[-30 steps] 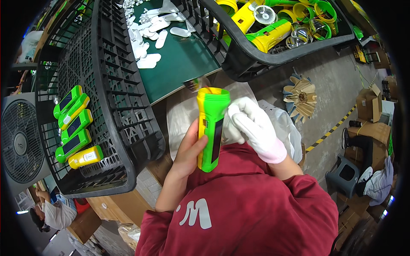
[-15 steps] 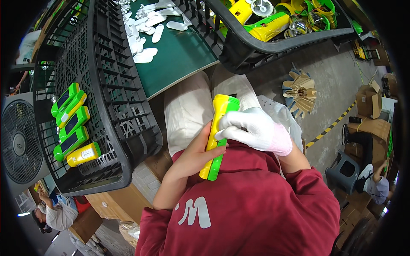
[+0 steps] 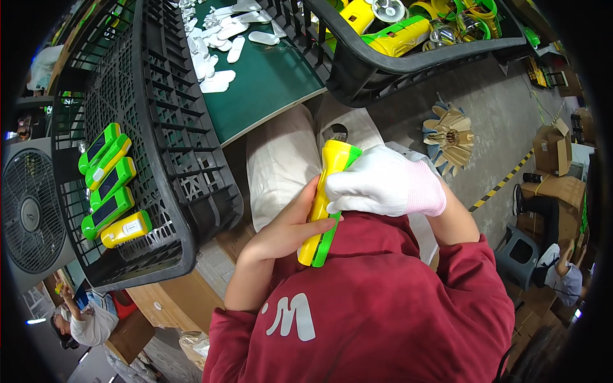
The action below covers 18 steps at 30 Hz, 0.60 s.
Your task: The person assembles flashlights by fitting switch components into flashlight bodies by hand and placing the assembled flashlights into a plastic crate.
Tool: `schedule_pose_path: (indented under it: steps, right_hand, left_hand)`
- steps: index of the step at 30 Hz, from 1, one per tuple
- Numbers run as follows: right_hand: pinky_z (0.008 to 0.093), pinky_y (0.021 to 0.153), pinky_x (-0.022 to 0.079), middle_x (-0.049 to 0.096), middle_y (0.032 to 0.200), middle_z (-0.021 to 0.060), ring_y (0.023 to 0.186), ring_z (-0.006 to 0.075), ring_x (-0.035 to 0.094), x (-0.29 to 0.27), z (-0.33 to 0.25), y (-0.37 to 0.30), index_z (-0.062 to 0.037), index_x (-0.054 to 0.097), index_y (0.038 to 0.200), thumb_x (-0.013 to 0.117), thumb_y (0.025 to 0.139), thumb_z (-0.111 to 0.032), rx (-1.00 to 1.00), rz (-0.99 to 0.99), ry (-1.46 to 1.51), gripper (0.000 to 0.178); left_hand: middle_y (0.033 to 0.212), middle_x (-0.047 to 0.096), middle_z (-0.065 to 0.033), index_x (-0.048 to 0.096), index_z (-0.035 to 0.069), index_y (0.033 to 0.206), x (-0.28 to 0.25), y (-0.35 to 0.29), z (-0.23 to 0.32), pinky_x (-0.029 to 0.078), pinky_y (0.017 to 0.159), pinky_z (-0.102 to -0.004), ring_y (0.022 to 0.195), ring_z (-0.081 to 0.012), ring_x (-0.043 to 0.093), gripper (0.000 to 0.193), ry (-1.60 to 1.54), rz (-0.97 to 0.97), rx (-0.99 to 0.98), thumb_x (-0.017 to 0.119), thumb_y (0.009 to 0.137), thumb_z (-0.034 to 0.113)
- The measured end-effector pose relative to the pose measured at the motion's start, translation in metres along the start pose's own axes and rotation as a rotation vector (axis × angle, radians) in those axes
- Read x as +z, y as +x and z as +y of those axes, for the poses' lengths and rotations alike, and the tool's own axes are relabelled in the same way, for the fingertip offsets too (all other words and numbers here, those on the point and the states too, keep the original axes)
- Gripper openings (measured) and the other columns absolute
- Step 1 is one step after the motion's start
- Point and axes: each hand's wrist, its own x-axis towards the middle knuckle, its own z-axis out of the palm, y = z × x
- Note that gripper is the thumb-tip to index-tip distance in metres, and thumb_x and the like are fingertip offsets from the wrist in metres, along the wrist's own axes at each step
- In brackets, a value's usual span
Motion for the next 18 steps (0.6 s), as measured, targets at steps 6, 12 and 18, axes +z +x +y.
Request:
schedule_pose_path:
  steps: [6, 12, 18]
  right_hand:
    - [0.0374, 0.05, 0.041, 0.053, 0.058, 0.0118, 0.057, 0.0306, 0.055, -0.009, 0.001, 0.013, -0.0087, 0.05, 0.079, 0.055, 0.079, -0.023, -0.09, -0.129, -0.139, 0.016]
    - [0.0379, 0.048, 0.041, 0.053, 0.057, 0.0116, 0.055, 0.0304, 0.055, -0.007, 0.002, 0.015, -0.0092, 0.05, 0.08, 0.055, 0.079, -0.023, -0.078, -0.214, -0.093, 0.015]
    - [0.0374, 0.045, 0.04, 0.052, 0.054, 0.0098, 0.051, 0.0287, 0.055, -0.005, 0.0, 0.014, -0.0104, 0.052, 0.081, 0.056, 0.078, -0.025, -0.128, -0.221, -0.122, 0.015]
  left_hand:
    - [0.121, 0.038, -0.0085, 0.019, -0.001, 0.132, -0.004, 0.001, -0.003, 0.029, 0.097, -0.0253, 0.114, -0.0139, 0.036, 0.066, -0.069, -0.053, -0.069, 0.055, 0.077, 0.001]
    - [0.121, 0.038, -0.0096, 0.02, -0.003, 0.131, -0.008, 0.0, -0.009, 0.026, 0.098, -0.026, 0.115, -0.0153, 0.035, 0.065, -0.07, -0.096, -0.103, 0.055, 0.077, 0.004]
    - [0.125, 0.035, -0.0115, 0.019, -0.004, 0.131, -0.008, -0.001, -0.018, 0.021, 0.101, -0.0276, 0.119, -0.0178, 0.031, 0.067, -0.081, -0.156, -0.092, 0.057, 0.079, 0.012]
